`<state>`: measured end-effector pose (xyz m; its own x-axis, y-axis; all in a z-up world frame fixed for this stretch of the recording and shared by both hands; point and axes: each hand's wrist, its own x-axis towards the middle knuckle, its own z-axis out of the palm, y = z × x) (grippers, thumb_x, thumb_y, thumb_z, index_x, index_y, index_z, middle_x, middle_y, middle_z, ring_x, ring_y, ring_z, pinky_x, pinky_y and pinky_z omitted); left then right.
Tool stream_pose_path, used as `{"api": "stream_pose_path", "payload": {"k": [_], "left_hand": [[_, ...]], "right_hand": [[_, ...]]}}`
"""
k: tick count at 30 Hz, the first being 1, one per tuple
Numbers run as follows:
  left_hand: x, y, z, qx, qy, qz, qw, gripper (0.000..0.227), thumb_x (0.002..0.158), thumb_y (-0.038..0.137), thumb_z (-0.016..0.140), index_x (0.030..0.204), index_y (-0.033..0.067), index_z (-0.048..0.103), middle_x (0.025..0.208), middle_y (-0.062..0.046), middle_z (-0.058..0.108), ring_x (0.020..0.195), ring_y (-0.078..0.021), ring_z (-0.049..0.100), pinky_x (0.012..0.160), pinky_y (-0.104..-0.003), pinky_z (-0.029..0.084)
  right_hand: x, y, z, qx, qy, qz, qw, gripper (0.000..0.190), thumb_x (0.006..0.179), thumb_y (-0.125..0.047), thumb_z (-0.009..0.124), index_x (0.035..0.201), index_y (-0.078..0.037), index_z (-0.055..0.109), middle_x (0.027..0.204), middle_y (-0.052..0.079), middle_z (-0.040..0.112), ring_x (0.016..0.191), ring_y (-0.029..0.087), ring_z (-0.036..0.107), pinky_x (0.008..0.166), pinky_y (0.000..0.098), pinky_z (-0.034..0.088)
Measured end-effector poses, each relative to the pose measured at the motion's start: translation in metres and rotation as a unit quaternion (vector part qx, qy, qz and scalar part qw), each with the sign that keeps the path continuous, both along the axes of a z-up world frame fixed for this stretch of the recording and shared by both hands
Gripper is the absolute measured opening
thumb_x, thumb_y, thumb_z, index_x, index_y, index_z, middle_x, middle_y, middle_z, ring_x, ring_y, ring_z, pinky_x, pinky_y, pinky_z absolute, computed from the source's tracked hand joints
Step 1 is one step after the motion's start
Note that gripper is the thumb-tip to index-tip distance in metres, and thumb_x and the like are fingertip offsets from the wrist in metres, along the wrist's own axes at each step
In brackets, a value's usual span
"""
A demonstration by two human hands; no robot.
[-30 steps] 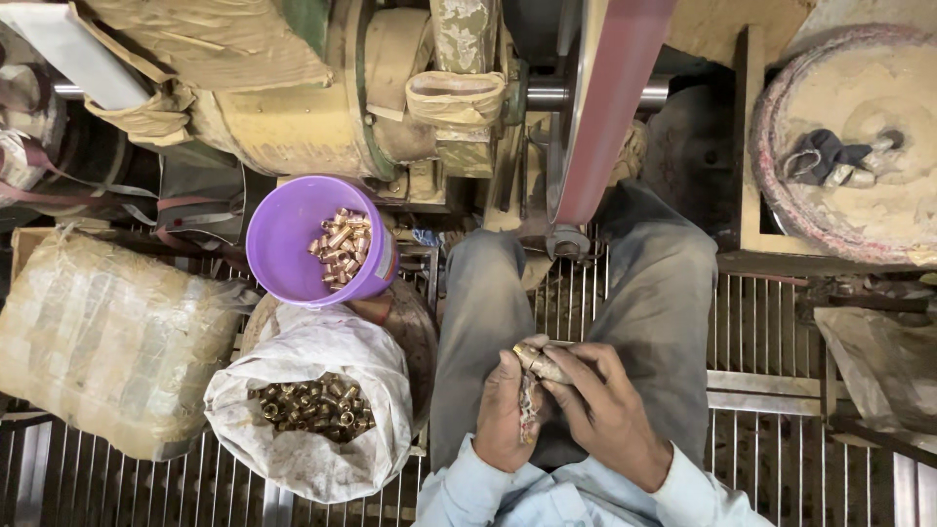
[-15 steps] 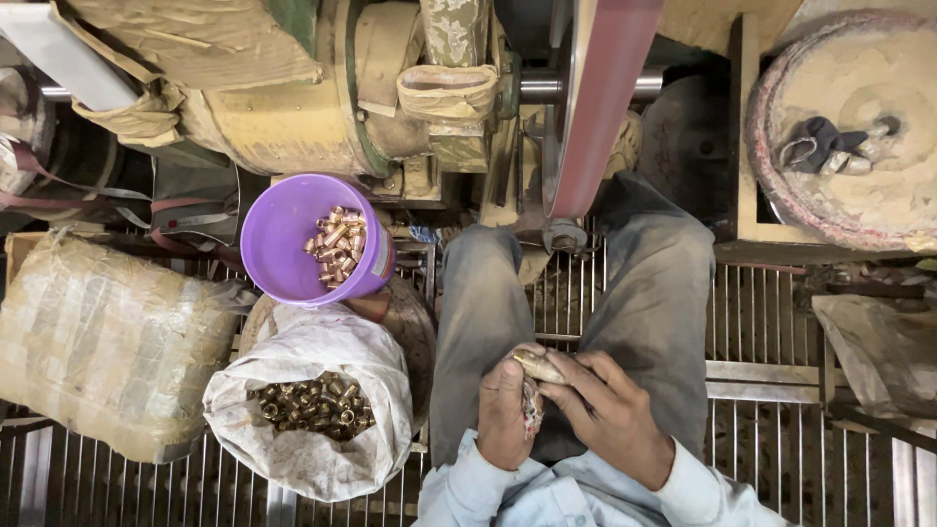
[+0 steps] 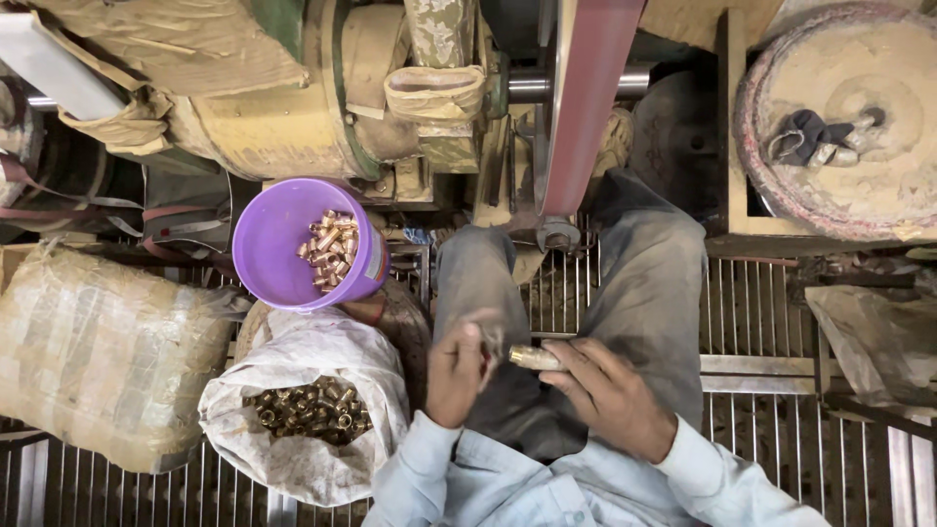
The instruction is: The person sits on a metal grate floor and repeatedly picks up small brass-colored metal parts from a white sack. They press each part against a vertical belt sander to smooth its surface, then place the finished part into a purple bucket. The process is repeated continuously.
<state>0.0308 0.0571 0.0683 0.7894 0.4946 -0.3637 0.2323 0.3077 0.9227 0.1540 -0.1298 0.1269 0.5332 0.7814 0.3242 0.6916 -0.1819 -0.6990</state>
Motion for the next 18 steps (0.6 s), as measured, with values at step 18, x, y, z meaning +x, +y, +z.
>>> {"api": "stream_pose_path", "payload": {"k": [18], "left_hand": [[0.022, -0.011, 0.011, 0.127, 0.003, -0.183, 0.975, 0.033, 0.108, 0.031, 0.042, 0.125, 0.0054, 0.056, 0.082, -0.011, 0.069, 0.068, -0.0217, 0.07, 0.067, -0.035, 0.055]], "right_hand": [[0.019, 0.002, -0.022, -0.129, -0.054, 0.019, 0.99, 0.034, 0.09, -0.024, 0.072, 0.118, -0.006, 0.064, 0.09, 0.01, 0.059, 0.072, 0.03, 0.067, 0.062, 0.0401, 0.055]]}}
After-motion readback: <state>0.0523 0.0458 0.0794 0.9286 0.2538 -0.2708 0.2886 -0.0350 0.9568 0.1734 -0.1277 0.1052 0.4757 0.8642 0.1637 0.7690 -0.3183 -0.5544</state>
